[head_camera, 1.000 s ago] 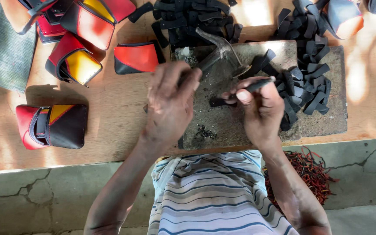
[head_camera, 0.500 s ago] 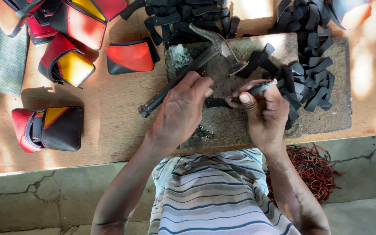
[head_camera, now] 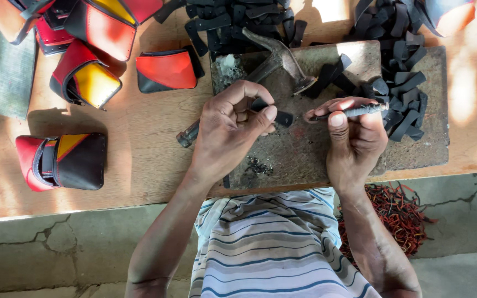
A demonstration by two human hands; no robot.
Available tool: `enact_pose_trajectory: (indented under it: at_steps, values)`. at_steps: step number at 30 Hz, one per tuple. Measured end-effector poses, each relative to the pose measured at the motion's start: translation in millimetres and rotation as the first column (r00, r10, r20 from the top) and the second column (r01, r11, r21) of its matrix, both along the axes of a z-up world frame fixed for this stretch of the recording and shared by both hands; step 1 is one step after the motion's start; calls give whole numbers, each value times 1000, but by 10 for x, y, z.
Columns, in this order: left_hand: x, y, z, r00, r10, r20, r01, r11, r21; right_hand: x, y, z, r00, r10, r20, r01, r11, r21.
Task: The person repeatedly hammers small black rubber pieces on a wooden block using a hammer. They pick up each piece, position it, strike it, and place it aside. Colorful pouches and loose threads are visible nearby.
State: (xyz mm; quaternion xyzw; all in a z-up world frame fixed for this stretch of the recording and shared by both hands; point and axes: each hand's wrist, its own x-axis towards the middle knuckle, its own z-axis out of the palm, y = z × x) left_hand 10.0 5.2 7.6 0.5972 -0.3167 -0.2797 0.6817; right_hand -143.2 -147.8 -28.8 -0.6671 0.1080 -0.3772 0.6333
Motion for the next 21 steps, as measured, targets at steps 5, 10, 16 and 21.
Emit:
enact_pose_trajectory:
  at_steps: [5, 10, 16, 21]
  values:
    - [-64, -56, -7, 995, 96, -36, -95, 995, 33, 35, -45, 54, 996, 70, -50, -67, 997, 48]
    - [-138, -59, 57, 986, 128, 108, -133, 990, 41, 74, -11, 165, 969, 154, -194, -166, 985, -49]
    - [-226, -50, 72, 991, 77, 108, -79, 997, 23, 233, -13, 193, 970, -22, -241, -7, 993, -117]
    - [-205, 26, -16, 992, 111, 68, -110, 994, -19, 142, -178, 256, 992, -66, -103, 62, 997, -47]
